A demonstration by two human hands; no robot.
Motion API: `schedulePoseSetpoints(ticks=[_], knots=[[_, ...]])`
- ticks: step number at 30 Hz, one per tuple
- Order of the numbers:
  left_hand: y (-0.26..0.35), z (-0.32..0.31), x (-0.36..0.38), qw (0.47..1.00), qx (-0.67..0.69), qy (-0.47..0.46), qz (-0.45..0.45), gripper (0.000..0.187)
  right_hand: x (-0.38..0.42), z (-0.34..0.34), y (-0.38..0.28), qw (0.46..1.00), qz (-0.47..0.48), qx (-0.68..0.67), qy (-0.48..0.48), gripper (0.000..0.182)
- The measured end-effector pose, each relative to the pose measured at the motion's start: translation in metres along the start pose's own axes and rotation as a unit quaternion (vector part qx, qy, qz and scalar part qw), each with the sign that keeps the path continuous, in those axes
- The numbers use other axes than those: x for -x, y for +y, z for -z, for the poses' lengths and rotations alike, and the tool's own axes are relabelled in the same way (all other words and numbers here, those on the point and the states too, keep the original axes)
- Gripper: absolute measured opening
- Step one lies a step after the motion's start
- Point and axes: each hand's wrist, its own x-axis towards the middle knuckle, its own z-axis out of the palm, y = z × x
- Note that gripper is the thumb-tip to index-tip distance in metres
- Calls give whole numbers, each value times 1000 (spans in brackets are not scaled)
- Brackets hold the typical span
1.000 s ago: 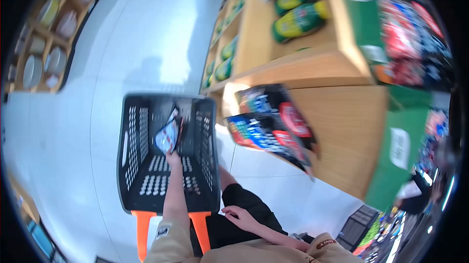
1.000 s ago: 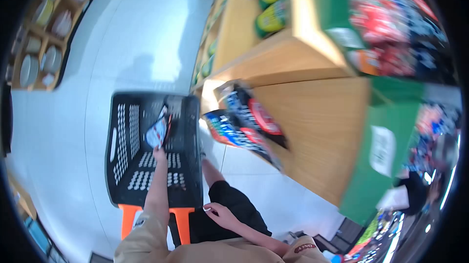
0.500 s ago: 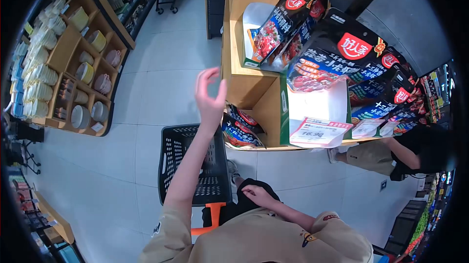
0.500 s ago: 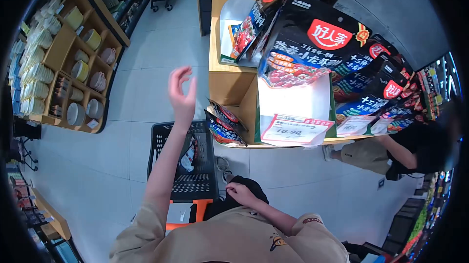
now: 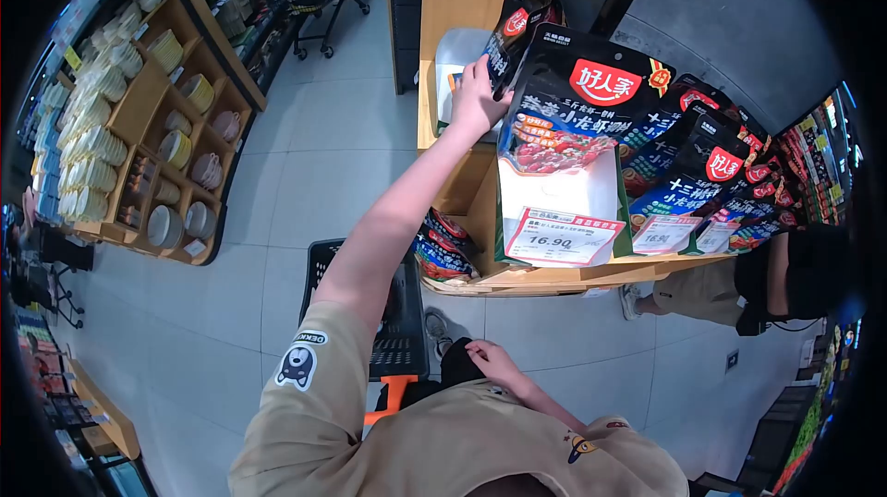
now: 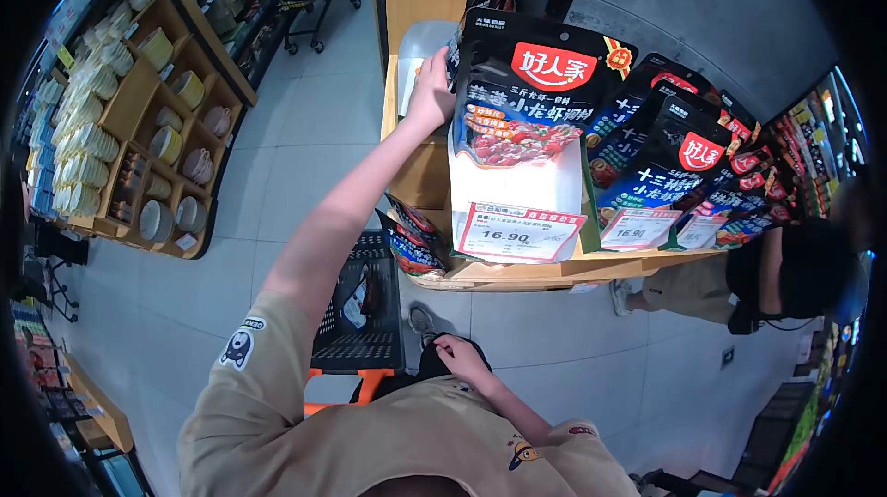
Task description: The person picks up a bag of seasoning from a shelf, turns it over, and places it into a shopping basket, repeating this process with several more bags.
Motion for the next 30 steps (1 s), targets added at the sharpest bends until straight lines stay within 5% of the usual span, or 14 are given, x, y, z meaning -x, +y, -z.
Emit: schedulePoseSetpoints(ticks=[8,15,16,30], knots=[[-9,-28,-6,989,57,125,-46,45,7,5,6,1000,7,15,20,21],[-1,-11,-3,993,31,114,25,36,5,8,10,999,9,32,35,22],[3,-8,-2,984,39,172,-9,26,5,8,10,999,10,37,34,22],[5,34,-18,964,124,232,50,39,1,13,0,998,0,57,14,23]])
